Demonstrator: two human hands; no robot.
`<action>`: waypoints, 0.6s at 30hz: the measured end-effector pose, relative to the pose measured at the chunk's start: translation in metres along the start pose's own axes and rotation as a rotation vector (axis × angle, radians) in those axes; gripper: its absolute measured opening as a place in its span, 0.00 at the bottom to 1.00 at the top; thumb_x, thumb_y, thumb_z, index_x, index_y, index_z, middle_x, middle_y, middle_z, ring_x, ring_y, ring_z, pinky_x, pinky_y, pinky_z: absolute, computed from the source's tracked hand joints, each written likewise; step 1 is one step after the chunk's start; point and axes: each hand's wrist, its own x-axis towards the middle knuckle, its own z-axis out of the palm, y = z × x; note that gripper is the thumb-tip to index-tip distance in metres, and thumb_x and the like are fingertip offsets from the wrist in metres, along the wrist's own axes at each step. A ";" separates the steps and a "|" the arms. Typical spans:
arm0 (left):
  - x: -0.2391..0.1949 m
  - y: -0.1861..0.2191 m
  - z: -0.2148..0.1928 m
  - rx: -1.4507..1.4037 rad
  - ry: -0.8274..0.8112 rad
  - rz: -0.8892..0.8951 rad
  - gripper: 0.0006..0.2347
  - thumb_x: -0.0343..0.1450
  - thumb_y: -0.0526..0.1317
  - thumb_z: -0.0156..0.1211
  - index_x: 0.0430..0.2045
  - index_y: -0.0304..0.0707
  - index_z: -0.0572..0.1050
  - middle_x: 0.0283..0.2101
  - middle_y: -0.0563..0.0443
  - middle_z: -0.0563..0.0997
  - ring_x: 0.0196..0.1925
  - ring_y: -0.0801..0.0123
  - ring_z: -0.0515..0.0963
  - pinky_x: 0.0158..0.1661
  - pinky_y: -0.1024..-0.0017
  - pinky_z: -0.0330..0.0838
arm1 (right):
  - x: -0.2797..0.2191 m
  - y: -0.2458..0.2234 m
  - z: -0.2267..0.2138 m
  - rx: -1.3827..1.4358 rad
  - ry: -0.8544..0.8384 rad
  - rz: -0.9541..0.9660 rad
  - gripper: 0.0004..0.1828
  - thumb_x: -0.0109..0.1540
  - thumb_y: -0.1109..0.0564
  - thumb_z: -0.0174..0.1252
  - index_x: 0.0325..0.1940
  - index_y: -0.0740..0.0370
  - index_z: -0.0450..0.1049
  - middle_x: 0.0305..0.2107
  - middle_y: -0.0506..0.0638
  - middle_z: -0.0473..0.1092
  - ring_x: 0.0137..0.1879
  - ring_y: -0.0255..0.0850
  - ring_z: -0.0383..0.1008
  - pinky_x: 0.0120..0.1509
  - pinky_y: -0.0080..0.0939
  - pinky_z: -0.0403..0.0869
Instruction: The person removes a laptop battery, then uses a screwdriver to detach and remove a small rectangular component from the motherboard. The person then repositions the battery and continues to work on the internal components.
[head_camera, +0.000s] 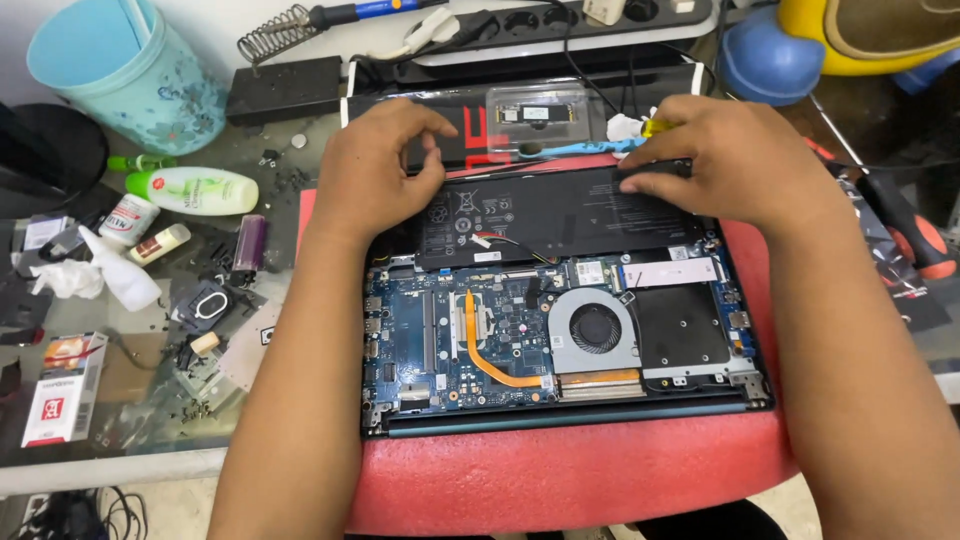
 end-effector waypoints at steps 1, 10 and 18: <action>0.000 0.000 -0.001 0.002 0.002 -0.005 0.12 0.66 0.33 0.58 0.40 0.49 0.81 0.35 0.64 0.80 0.27 0.73 0.73 0.27 0.70 0.67 | 0.002 -0.006 -0.003 0.001 -0.002 -0.006 0.12 0.62 0.40 0.67 0.47 0.39 0.85 0.34 0.42 0.69 0.39 0.43 0.74 0.30 0.50 0.66; 0.001 -0.001 -0.001 0.079 -0.002 -0.057 0.06 0.70 0.37 0.61 0.37 0.53 0.82 0.26 0.67 0.75 0.35 0.70 0.78 0.25 0.65 0.69 | 0.014 -0.043 -0.003 0.595 -0.139 -0.385 0.11 0.64 0.58 0.62 0.49 0.49 0.84 0.33 0.47 0.70 0.38 0.40 0.71 0.42 0.38 0.69; 0.003 0.010 -0.005 -0.021 -0.135 -0.085 0.17 0.65 0.60 0.73 0.34 0.52 0.81 0.19 0.65 0.72 0.22 0.72 0.73 0.25 0.67 0.63 | 0.011 -0.045 0.007 0.637 -0.226 -0.441 0.19 0.63 0.66 0.58 0.47 0.41 0.85 0.30 0.44 0.58 0.36 0.39 0.65 0.39 0.39 0.65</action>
